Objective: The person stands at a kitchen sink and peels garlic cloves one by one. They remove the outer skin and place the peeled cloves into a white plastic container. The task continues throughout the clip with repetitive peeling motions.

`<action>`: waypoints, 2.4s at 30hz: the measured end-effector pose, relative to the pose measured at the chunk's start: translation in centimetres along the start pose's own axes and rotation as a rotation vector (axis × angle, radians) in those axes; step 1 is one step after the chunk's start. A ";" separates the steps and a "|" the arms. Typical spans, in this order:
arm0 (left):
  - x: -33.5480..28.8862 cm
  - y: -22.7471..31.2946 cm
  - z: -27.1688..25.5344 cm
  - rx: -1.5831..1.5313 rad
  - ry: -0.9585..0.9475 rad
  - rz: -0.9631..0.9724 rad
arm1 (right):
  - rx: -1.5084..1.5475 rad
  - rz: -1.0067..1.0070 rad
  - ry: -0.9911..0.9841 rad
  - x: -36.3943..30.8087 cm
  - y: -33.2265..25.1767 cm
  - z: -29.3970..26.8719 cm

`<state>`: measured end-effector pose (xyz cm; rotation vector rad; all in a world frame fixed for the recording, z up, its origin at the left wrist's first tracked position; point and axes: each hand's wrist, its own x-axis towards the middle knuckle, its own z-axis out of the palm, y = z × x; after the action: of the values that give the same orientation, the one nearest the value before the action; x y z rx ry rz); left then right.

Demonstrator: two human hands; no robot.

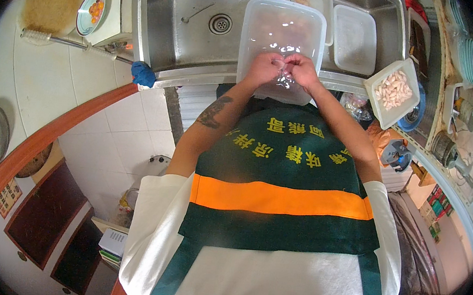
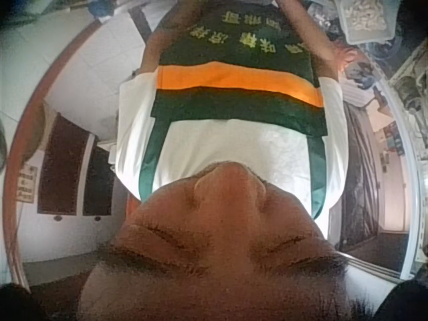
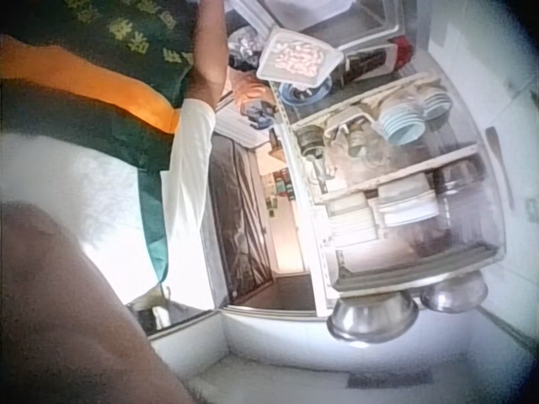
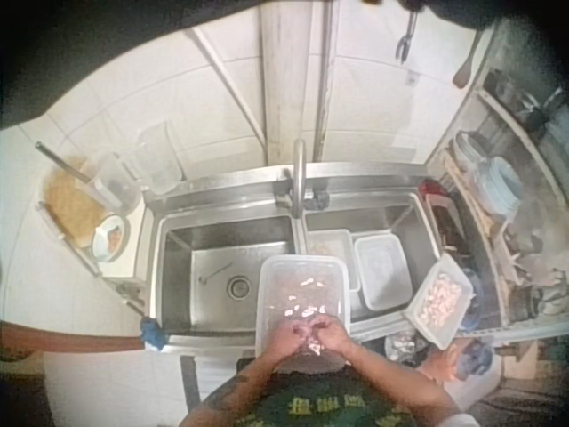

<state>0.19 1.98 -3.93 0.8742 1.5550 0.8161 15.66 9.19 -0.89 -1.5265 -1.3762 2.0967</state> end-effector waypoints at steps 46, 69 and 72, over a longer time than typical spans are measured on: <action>9.5 5.1 -5.4 1.030 0.079 0.475 | 0.394 -0.043 0.329 -8.1 -5.2 -6.6; -1.7 2.0 -2.4 -0.331 0.090 0.023 | -0.251 -0.065 -0.132 -0.3 -1.9 -0.1; -1.8 1.9 -2.3 -0.407 0.081 -0.023 | -0.340 -0.126 -0.095 -0.5 -1.7 0.1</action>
<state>-1.68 1.26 -1.06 0.5302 1.3957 1.1142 15.23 9.70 0.72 -1.4214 -1.8908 1.9563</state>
